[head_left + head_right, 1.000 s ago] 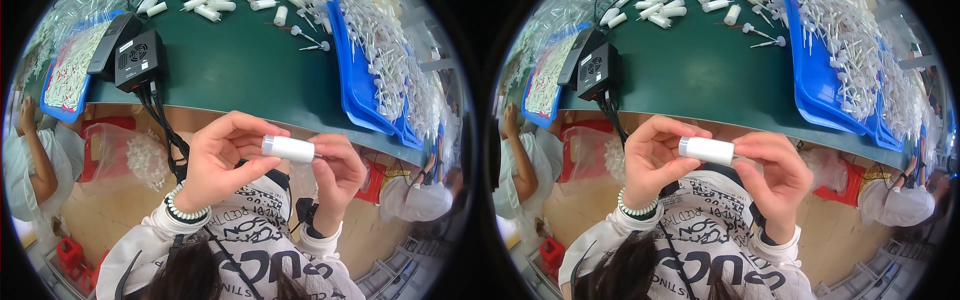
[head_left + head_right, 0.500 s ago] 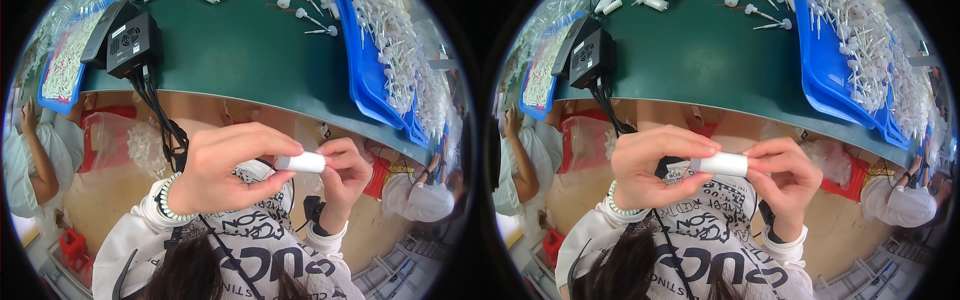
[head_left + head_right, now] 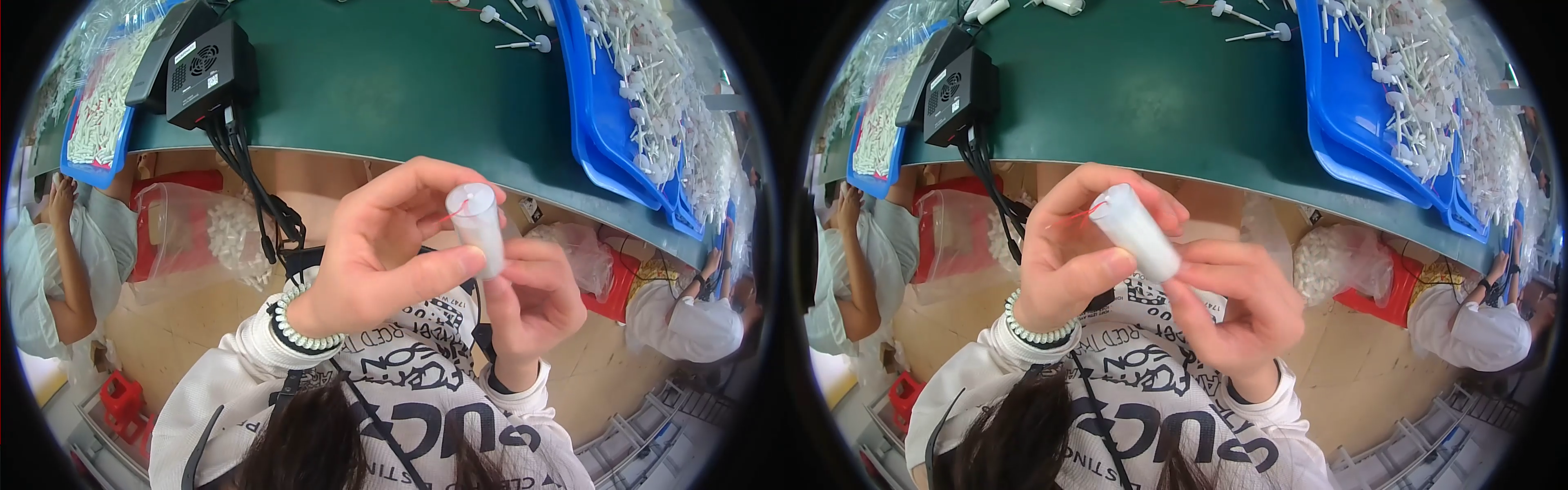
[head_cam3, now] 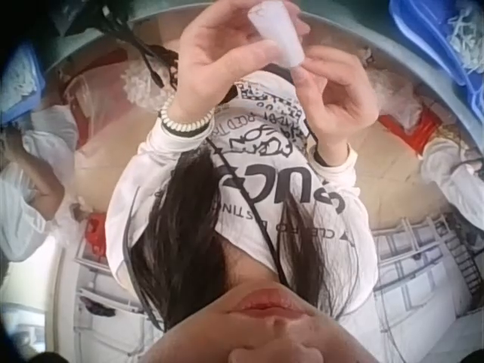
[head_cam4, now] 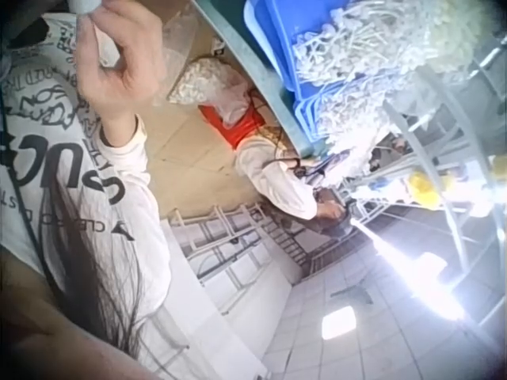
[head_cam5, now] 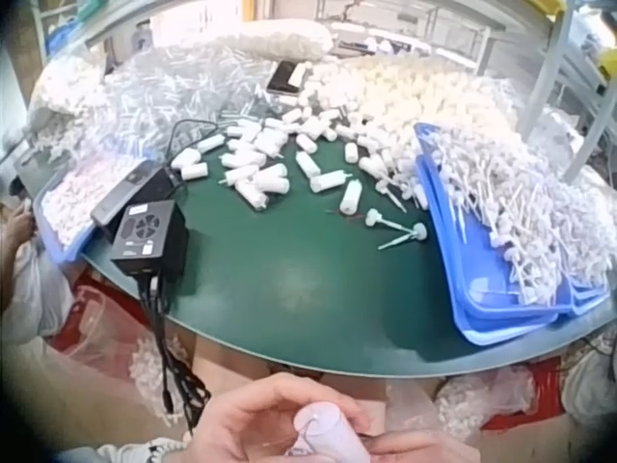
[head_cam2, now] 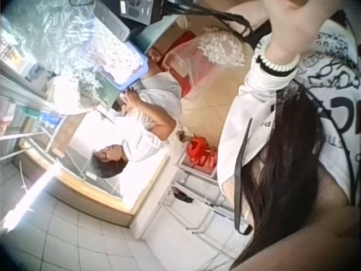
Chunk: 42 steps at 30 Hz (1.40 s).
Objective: The recorder is assembling small plastic and metal components, likely for a mechanical or electrical device, at a factory workbench.
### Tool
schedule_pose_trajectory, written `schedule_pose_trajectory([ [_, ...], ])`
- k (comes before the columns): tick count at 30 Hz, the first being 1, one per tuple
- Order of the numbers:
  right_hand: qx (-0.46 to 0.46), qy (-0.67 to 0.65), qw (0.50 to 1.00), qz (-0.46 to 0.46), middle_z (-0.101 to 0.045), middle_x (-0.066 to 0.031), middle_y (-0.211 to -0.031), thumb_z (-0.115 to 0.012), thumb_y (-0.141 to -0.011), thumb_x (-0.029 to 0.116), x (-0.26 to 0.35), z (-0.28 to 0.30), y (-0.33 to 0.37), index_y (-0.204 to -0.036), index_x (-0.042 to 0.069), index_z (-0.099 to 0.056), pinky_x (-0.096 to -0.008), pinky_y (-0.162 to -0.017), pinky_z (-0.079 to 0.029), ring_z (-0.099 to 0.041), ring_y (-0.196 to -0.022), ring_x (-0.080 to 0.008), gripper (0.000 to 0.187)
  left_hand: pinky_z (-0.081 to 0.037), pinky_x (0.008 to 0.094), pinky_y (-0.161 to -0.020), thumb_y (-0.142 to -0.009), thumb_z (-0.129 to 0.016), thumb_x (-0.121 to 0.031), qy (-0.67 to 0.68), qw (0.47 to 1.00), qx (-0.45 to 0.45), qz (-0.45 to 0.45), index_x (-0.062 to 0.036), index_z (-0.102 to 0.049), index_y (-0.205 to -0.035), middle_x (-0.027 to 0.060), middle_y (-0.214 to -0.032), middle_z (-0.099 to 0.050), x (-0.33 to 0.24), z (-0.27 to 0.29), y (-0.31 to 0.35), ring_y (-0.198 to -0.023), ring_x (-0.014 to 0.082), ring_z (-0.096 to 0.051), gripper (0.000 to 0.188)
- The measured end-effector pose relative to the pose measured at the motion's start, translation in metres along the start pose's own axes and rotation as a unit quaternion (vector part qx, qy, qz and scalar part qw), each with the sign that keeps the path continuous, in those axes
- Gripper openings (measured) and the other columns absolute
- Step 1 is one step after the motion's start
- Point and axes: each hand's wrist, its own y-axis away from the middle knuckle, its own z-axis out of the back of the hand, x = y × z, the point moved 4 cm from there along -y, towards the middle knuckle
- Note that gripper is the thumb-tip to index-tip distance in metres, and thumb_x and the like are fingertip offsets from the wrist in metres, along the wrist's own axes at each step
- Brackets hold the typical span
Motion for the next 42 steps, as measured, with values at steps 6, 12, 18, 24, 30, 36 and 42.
schedule_pose_trajectory([
  [6,-0.011,0.107,0.992,0.065,-0.064,-0.0159,-0.083,-0.066,-0.063,-0.006,0.008,0.0,-0.004,-0.089,-0.003,-0.063,-0.0263,-0.062,-0.051,-0.063,-0.072,-0.0222,0.026,-0.048,0.0299,-0.077,-0.074,-0.065,-0.007,0.113,0.984,-0.027,0.137,0.0048,-0.048,-0.11,0.0142,-0.097,-0.059,0.001,-0.004,0.006,-0.086,0.0194,-0.059,0.041],
  [12,0.041,0.187,0.972,0.136,-0.062,-0.0203,-0.095,-0.066,-0.062,-0.006,0.014,0.0,0.002,-0.101,-0.003,-0.06,-0.0249,-0.06,-0.052,-0.065,-0.077,-0.0259,0.04,-0.048,0.0297,-0.084,-0.075,-0.064,0.004,0.002,0.996,0.034,0.078,0.0076,-0.049,-0.109,0.0135,-0.101,-0.06,-0.006,-0.006,0.013,-0.093,0.0183,-0.06,0.038],
  [18,0.038,0.167,0.979,0.111,-0.061,-0.0241,-0.099,-0.071,-0.061,-0.002,0.017,0.002,0.013,-0.099,0.0,-0.06,-0.0258,-0.057,-0.052,-0.065,-0.076,-0.0276,0.039,-0.048,0.0294,-0.084,-0.076,-0.064,0.004,0.032,0.997,0.025,0.072,0.0081,-0.048,-0.111,0.0131,-0.1,-0.06,-0.007,-0.013,0.02,-0.093,0.018,-0.06,0.038],
  [24,0.036,0.173,0.978,0.109,-0.061,-0.0236,-0.097,-0.072,-0.062,-0.001,0.017,0.006,0.018,-0.094,0.0,-0.062,-0.0247,-0.056,-0.051,-0.065,-0.073,-0.025,0.034,-0.047,0.0291,-0.084,-0.077,-0.063,0.002,0.004,0.996,0.031,0.087,0.0071,-0.046,-0.114,0.0119,-0.101,-0.058,-0.003,-0.014,0.024,-0.094,0.0173,-0.059,0.041],
  [30,0.046,0.149,0.983,0.101,-0.062,-0.0233,-0.096,-0.071,-0.064,0.002,0.02,0.011,0.023,-0.091,-0.002,-0.063,-0.025,-0.057,-0.05,-0.064,-0.071,-0.0233,0.028,-0.046,0.0301,-0.083,-0.071,-0.072,-0.002,-0.016,0.991,0.072,0.114,0.0057,-0.046,-0.114,0.0159,-0.11,-0.055,-0.01,-0.016,0.022,-0.099,0.018,-0.056,0.051],
  [36,0.024,0.106,0.991,0.083,-0.062,-0.0231,-0.095,-0.07,-0.067,0.002,0.022,0.011,0.029,-0.091,-0.002,-0.063,-0.0246,-0.058,-0.051,-0.065,-0.073,-0.0243,0.025,-0.046,0.0315,-0.083,-0.068,-0.073,0.001,-0.06,0.989,0.121,0.061,0.0048,-0.047,-0.112,0.0167,-0.11,-0.055,-0.012,-0.021,0.021,-0.1,0.0206,-0.056,0.052],
  [42,0.021,0.125,0.99,0.054,-0.063,-0.0214,-0.091,-0.068,-0.067,0.001,0.022,0.009,0.025,-0.091,-0.003,-0.064,-0.0242,-0.062,-0.052,-0.065,-0.075,-0.0235,0.024,-0.047,0.0299,-0.08,-0.066,-0.074,0.001,-0.051,0.992,0.098,0.063,0.0039,-0.047,-0.113,0.0145,-0.109,-0.055,-0.007,-0.018,0.022,-0.096,0.0189,-0.057,0.054],
])
